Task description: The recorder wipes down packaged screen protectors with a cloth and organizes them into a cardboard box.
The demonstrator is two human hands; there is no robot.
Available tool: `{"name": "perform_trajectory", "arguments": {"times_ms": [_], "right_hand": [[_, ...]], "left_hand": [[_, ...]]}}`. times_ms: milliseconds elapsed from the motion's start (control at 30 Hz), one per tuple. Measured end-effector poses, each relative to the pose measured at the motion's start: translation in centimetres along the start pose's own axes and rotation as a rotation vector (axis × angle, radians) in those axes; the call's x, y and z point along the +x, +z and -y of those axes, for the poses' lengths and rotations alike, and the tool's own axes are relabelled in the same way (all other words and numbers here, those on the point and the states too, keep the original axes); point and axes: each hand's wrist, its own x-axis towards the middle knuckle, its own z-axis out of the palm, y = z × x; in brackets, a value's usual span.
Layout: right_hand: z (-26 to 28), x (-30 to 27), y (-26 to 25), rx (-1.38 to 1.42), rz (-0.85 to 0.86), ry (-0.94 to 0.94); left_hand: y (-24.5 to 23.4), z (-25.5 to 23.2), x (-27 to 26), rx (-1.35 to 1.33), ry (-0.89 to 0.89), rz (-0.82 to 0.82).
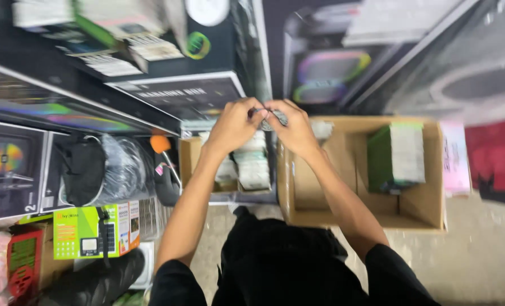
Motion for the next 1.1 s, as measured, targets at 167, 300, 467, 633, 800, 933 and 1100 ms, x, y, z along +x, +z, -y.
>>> {"name": "perform_trajectory", "arguments": {"times_ms": [167, 300, 467, 633, 800, 933, 1100], "right_hand": [[4.1, 5.7, 2.5, -0.033, 0.116, -0.019], [3.1, 10.7, 5.9, -0.013, 0.057, -0.029], [6.5, 15.4, 9.0, -0.229, -0.129, 0.236], [7.0, 15.1, 9.5, -0.347, -0.161, 0.175], [8.9, 9.8, 6.6, -0.058, -0.229, 0.06], [2.9, 4.7, 3.3, -0.094, -0.276, -0.151], [-5.4, -0.9, -2.0, 0.187, -0.327, 0.075]], "left_hand": [[-3.8, 5.3, 1.1, -0.045, 0.074, -0.216], [-5.6, 8.8, 3.3, -0.471, -0.148, -0.345], [-7.2, 9.9, 4.3, -0.281, 0.108, -0.519], [-6.1, 11.7, 3.5, 0.103, 0.256, -0.483], [-5.8, 8.4, 0.5, 0.01, 0.316, -0.591], [-3.1, 5.9, -1.3, -0.174, 0.264, -0.487], [4.8, 5.1, -1.9, -0.185, 0.19, -0.268]]}}
